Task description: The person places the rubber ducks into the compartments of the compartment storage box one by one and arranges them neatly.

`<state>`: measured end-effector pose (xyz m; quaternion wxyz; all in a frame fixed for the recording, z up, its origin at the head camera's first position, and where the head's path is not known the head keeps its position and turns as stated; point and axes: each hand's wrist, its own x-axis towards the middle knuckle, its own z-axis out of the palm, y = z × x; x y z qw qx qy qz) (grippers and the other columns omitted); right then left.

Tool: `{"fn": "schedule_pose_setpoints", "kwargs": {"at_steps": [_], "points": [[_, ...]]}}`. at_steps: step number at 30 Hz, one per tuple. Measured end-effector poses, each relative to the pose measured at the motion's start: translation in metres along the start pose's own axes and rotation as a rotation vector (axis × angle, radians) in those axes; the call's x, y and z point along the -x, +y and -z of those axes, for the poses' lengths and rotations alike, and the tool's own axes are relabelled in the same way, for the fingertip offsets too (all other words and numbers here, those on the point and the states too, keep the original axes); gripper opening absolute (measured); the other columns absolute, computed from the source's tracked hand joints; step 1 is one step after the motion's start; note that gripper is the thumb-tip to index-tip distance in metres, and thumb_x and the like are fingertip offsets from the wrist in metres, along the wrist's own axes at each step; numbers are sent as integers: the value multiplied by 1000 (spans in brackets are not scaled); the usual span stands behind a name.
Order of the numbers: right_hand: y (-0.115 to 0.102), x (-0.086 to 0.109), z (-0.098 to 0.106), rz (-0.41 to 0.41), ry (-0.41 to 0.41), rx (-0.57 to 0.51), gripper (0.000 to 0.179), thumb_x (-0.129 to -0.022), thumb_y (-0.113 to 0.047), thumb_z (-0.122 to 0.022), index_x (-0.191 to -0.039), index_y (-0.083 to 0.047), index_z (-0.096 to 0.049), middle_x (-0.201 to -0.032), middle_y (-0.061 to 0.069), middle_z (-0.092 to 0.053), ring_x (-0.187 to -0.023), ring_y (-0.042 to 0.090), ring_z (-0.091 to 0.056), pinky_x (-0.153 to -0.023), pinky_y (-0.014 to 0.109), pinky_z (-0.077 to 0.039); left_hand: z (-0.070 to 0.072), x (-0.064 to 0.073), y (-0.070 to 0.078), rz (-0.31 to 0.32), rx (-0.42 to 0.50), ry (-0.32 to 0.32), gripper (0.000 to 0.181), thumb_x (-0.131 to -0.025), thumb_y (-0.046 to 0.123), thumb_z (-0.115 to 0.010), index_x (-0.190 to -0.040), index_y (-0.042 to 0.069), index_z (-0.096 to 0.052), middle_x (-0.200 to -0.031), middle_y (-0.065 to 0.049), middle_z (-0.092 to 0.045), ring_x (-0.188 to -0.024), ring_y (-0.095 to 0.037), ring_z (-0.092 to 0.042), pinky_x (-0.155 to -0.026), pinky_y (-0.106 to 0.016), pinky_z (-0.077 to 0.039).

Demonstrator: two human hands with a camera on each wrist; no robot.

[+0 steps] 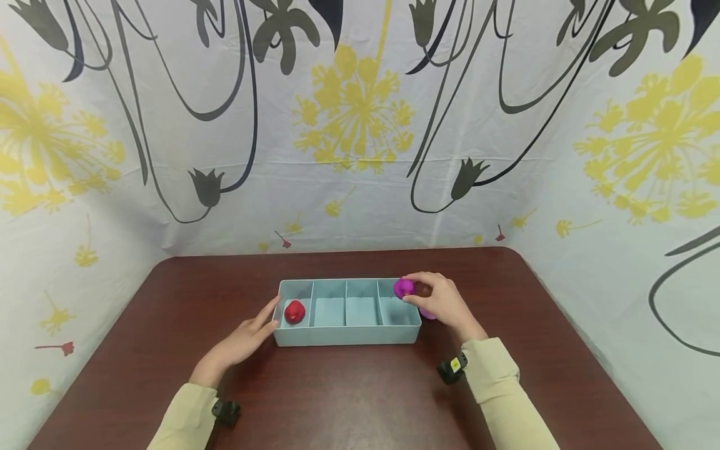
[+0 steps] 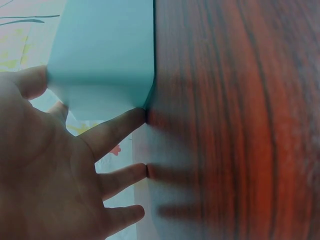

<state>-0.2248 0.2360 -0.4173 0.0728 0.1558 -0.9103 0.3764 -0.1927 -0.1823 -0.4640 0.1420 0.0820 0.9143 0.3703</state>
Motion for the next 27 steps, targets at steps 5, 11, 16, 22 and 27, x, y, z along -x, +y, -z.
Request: {"fn": "schedule_pose_setpoints", "kwargs": {"at_steps": [5, 11, 16, 22, 27], "points": [[-8, -2, -10, 13, 3, 28, 41, -77, -29, -80, -114, -16, -69, -105, 8, -66, -89, 23, -59, -73, 31, -50, 0, 0, -1, 5, 1, -1, 62, -100, 47, -41, -153, 40, -9, -155, -14, -29, -139, -45, -23, -99, -76, -22], [-19, -5, -23, 24, -12, 45, 40, -77, -29, -80, -114, -18, -69, -93, 7, -61, -83, 23, -49, -65, 29, -42, -1, 1, -1, 4, -3, 5, 62, -100, 46, -41, -153, 39, -11, -154, -14, -30, -139, -45, -24, -99, -76, -23], [-28, -9, -32, 34, -24, 23, 42, -77, -30, -80, -116, -20, -69, -97, 0, -61, -85, 20, -50, -63, 27, -43, -2, 2, 0, 6, 3, 6, 61, -100, 45, -42, -153, 39, -12, -154, -14, -31, -139, -45, -24, -99, -75, -24], [-38, -16, -42, 53, -33, 5, 42, -77, -28, -80, -116, -21, -68, -100, -1, -62, -87, 23, -50, -64, 29, -42, -2, 1, 0, 12, 5, 9, 61, -100, 45, -42, -153, 40, -12, -154, -15, -31, -139, -45, -24, -99, -75, -24], [-47, -22, -53, 63, -44, 2, 41, -76, -30, -80, -115, -21, -69, -98, -3, -64, -87, 24, -51, -65, 29, -42, -1, 1, 0, 12, 6, 12, 61, -100, 45, -42, -152, 40, -12, -154, -14, -30, -139, -45, -24, -99, -75, -23]]}}
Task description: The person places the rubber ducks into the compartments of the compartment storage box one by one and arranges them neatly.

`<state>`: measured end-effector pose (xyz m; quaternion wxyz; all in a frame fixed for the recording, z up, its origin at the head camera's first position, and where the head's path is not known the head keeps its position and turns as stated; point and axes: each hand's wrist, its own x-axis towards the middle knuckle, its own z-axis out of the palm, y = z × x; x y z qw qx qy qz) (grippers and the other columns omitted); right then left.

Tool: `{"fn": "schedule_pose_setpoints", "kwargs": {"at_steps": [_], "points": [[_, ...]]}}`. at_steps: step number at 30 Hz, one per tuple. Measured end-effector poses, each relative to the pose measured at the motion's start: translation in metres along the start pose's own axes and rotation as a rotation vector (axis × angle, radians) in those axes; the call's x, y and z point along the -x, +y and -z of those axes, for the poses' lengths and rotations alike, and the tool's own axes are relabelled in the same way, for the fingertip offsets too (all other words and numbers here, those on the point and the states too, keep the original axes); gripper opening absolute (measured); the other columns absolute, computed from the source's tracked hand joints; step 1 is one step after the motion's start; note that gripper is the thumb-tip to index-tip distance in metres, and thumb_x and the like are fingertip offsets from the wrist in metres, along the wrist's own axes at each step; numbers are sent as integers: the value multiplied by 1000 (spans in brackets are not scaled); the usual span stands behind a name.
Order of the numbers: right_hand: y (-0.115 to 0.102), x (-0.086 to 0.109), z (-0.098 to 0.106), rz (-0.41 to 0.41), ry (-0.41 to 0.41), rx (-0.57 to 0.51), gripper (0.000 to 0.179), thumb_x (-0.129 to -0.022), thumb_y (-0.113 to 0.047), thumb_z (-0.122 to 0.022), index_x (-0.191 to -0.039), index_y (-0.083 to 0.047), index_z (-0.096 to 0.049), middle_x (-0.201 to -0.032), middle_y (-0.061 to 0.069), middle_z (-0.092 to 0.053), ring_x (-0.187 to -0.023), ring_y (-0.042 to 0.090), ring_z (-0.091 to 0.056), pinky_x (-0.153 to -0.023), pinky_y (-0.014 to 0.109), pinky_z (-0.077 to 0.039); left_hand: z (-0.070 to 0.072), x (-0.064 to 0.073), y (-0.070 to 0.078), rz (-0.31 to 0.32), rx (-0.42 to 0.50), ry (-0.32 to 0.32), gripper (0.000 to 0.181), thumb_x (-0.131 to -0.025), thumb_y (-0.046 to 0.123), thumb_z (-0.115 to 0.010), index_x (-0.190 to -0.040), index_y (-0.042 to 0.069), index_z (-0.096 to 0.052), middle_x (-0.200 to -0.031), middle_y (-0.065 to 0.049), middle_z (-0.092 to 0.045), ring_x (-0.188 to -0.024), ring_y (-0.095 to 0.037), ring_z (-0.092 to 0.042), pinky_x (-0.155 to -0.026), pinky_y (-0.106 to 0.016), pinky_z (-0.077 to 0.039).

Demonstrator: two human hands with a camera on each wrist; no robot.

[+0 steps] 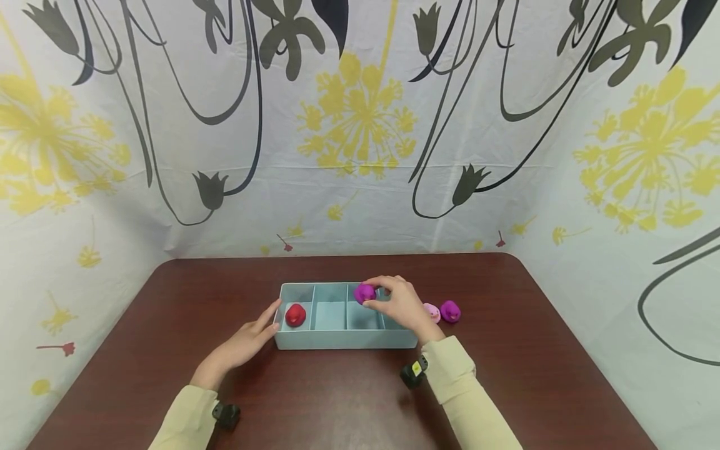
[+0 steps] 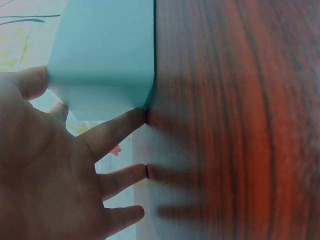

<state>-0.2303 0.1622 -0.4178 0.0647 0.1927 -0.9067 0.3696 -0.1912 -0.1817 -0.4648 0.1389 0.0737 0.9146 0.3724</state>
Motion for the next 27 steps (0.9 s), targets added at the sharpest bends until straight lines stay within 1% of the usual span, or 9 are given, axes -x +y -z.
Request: {"fn": "schedule_pose_setpoints", "kwargs": {"at_steps": [3, 8, 12, 15, 23, 27], "points": [[-7, -4, -6, 22, -4, 11, 41, -76, -31, -81, -114, -22, -70, -99, -3, -66, -87, 24, -52, -69, 31, -41, -1, 0, 0, 3, 1, -1, 61, -99, 46, -42, -152, 40, -12, -154, -14, -30, -139, -45, -24, -99, -75, -23], [-16, -13, -16, 52, -13, 15, 38, -75, -32, -81, -110, -22, -70, -99, -4, -68, -85, 24, -53, -68, 31, -41, -1, 1, 0, 6, 5, -2, 61, -99, 46, -42, -152, 40, -12, -154, -14, -30, -139, -44, -23, -99, -75, -23], [-20, -18, -24, 31, -40, -12, 35, -75, -30, -81, -108, -21, -70, -97, -2, -68, -88, 28, -53, -67, 30, -43, -1, 0, 1, 2, 11, -3, 61, -99, 46, -42, -152, 40, -11, -154, -14, -29, -139, -44, -23, -100, -75, -24], [-23, -20, -30, 16, -66, -4, 34, -75, -29, -82, -106, -21, -71, -96, -2, -67, -90, 29, -53, -68, 30, -43, 0, 0, 1, 2, 9, -2, 62, -99, 46, -42, -152, 40, -11, -154, -14, -29, -139, -44, -23, -100, -75, -24], [-30, -30, -48, 44, -140, 102, 34, -75, -27, -82, -106, -18, -69, -94, -4, -67, -90, 26, -53, -66, 29, -46, 1, 0, 0, 0, 4, -3, 61, -99, 46, -41, -152, 41, -11, -155, -14, -29, -139, -45, -23, -100, -75, -23], [-32, -33, -56, 73, -163, 179, 35, -76, -27, -81, -106, -15, -69, -96, -2, -68, -92, 23, -54, -69, 30, -48, 1, 0, 0, 2, 5, -5, 61, -100, 46, -41, -153, 40, -11, -155, -14, -29, -139, -45, -22, -101, -75, -22]]}}
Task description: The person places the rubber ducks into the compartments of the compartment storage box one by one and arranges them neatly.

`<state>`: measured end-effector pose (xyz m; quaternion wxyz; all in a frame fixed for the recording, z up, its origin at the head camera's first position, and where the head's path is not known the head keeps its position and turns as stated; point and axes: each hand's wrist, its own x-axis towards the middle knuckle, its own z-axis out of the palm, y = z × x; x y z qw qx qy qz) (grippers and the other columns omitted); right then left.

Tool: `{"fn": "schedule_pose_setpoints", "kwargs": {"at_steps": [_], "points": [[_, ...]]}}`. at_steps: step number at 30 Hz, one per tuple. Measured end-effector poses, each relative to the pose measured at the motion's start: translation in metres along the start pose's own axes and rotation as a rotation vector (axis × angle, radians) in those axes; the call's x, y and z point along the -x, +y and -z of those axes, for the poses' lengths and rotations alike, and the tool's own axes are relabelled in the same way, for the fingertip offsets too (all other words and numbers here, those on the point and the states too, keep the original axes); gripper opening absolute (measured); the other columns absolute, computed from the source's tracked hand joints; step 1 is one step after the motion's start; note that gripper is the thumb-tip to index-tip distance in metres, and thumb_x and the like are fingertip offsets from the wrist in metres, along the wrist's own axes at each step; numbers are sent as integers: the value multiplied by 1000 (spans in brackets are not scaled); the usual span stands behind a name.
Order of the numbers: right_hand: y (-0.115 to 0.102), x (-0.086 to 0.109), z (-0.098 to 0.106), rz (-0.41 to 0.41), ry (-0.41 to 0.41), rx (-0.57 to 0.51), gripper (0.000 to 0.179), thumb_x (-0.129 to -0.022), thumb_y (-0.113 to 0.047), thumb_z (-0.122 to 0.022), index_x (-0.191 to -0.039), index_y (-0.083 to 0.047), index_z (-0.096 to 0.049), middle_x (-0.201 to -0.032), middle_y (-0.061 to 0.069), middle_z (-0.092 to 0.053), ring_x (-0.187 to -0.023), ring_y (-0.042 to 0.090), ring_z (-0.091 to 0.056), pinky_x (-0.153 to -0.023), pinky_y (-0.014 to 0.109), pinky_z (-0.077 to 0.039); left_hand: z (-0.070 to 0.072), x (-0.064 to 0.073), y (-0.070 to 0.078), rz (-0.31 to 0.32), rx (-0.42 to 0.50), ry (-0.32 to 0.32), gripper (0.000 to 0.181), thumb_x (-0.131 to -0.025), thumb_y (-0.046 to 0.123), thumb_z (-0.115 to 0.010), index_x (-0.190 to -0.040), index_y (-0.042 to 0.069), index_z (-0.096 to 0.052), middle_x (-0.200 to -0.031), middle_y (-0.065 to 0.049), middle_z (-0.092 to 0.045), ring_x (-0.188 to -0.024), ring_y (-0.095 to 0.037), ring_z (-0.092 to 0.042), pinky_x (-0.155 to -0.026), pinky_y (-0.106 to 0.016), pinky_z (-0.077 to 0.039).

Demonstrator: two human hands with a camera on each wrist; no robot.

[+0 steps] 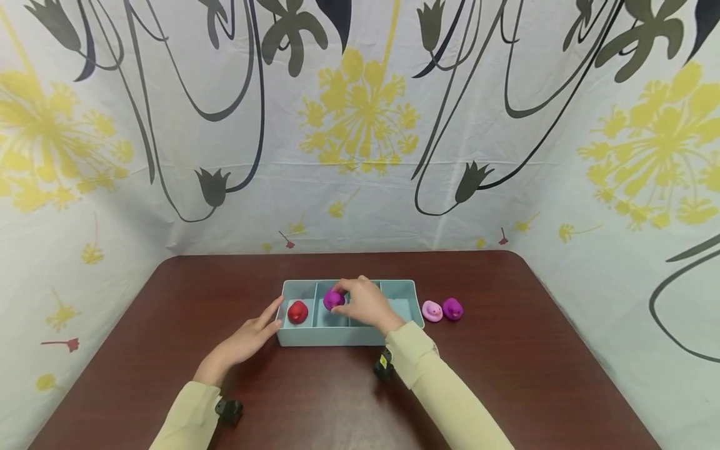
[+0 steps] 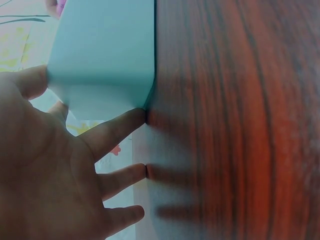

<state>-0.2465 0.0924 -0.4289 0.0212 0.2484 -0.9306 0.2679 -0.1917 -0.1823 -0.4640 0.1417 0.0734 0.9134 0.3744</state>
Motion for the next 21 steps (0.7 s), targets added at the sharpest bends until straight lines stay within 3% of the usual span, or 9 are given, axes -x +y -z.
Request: {"fn": "schedule_pose_setpoints", "kwargs": {"at_steps": [3, 6, 9, 13, 21], "points": [[-1, -3, -4, 32, -13, 80, 36, -76, -27, -81, -107, -13, -69, -99, 0, -70, -93, 23, -59, -82, 37, -48, -1, 0, -1, 1, -2, 2, 61, -99, 46, -41, -153, 40, -11, -155, -14, -29, -139, -45, -23, -100, -75, -23], [-3, -5, -7, 56, -19, 150, 35, -75, -25, -81, -105, -12, -69, -99, 2, -71, -91, 20, -64, -99, 44, -42, -1, 0, -1, 0, -1, 5, 61, -99, 46, -41, -152, 40, -11, -155, -15, -29, -139, -45, -23, -100, -75, -23], [-5, -7, -11, 32, -41, 210, 34, -74, -26, -82, -103, -14, -69, -95, 0, -71, -87, 20, -61, -91, 43, -47, -1, -1, -1, 2, -4, 5, 61, -99, 46, -41, -152, 41, -11, -155, -15, -29, -140, -45, -22, -100, -75, -22], [-7, -9, -16, -3, -81, 277, 30, -74, -28, -81, -100, -17, -70, -91, -1, -71, -86, 20, -52, -67, 36, -48, -3, -1, -1, 11, -4, 1, 61, -99, 47, -41, -152, 41, -11, -155, -14, -29, -140, -45, -22, -100, -75, -22], [-6, -12, -24, 6, -50, 317, 26, -72, -27, -82, -94, -16, -72, -86, -2, -71, -82, 17, -55, -68, 35, -48, -2, -1, 0, 13, 7, -2, 61, -99, 48, -41, -152, 43, -9, -156, -13, -27, -141, -45, -20, -100, -76, -20]]}}
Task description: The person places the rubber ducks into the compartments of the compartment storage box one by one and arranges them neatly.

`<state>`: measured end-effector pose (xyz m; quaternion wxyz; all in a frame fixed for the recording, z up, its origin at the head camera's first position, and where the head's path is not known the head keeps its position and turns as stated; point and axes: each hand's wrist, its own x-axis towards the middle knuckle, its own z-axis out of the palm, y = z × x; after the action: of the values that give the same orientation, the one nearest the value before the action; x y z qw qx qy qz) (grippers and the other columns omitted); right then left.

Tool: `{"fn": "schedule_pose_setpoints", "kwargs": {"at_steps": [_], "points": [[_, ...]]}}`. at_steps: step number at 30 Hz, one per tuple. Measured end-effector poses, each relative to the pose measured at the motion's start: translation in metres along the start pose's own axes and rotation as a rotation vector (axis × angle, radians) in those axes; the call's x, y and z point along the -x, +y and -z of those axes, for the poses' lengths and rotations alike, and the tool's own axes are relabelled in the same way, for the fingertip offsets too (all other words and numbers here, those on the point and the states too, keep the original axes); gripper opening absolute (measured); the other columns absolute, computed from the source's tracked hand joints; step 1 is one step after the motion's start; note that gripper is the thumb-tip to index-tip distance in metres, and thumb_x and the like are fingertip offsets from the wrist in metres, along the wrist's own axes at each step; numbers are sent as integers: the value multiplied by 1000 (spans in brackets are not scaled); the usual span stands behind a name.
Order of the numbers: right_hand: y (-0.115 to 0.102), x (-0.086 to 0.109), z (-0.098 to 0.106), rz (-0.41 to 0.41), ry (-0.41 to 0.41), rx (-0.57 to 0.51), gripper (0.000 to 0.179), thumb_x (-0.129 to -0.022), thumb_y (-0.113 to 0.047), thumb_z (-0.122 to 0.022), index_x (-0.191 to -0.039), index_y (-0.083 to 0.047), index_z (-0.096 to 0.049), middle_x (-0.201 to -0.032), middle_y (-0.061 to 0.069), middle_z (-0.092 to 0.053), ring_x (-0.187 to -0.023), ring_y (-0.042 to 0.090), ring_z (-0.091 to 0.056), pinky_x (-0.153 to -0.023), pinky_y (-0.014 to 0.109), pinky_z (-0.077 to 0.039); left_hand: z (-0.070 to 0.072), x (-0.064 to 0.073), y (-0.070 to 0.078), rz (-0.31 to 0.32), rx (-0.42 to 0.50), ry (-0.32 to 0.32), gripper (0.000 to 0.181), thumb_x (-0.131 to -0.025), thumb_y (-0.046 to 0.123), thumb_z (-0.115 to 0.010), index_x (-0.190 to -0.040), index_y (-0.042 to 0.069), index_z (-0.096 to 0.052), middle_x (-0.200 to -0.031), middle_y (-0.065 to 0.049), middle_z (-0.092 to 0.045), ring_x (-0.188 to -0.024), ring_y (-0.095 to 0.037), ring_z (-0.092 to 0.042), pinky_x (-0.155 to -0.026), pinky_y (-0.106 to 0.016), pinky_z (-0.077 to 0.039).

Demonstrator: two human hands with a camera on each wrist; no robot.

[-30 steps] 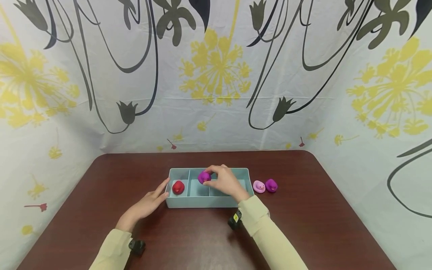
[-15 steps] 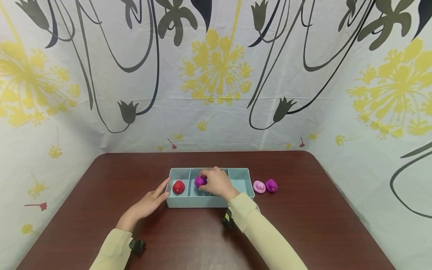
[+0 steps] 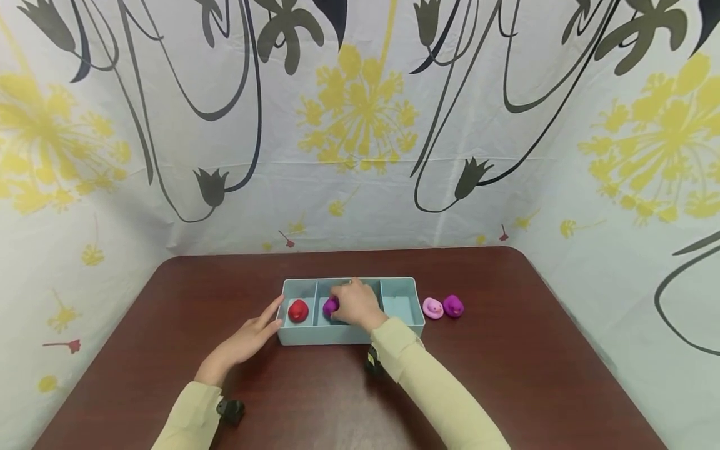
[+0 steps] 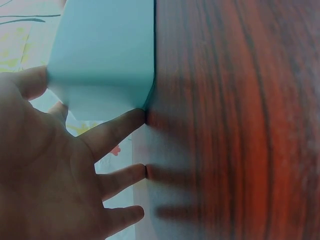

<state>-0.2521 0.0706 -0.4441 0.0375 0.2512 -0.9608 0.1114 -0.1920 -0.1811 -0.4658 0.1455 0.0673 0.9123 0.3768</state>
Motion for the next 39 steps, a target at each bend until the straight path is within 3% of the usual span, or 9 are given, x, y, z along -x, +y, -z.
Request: {"fn": "schedule_pose_setpoints", "kwargs": {"at_steps": [15, 24, 32, 39], "points": [[0, -6, -7, -43, -13, 8, 30, -70, -28, -84, -95, -15, -73, -89, 2, -71, -84, 20, -56, -65, 36, -50, 2, 2, 3, -3, -2, 3, 61, -100, 47, -39, -152, 42, -9, -156, -14, -27, -141, -46, -19, -101, -76, -19], [-2, -2, 1, -47, -37, -35, 34, -70, -28, -84, -100, -15, -72, -97, 2, -70, -92, 22, -56, -72, 40, -49, 1, 1, 2, -2, -6, 5, 61, -99, 47, -40, -152, 42, -10, -155, -15, -27, -140, -46, -21, -100, -76, -21], [5, 1, 2, -17, 25, -127, 30, -77, -27, -80, -103, -15, -72, -106, 2, -69, -106, 25, -58, -86, 47, -44, 3, 1, 2, -4, 0, -4, 61, -100, 47, -40, -152, 41, -9, -156, -14, -26, -140, -46, -19, -100, -76, -19], [12, 3, 2, 23, 127, -180, 19, -80, -21, -77, -98, -16, -72, -95, -1, -65, -96, 18, -61, -86, 46, -43, 3, 1, 2, -14, 1, -12, 61, -100, 47, -39, -153, 40, -9, -156, -15, -27, -140, -47, -19, -101, -76, -18]]}}
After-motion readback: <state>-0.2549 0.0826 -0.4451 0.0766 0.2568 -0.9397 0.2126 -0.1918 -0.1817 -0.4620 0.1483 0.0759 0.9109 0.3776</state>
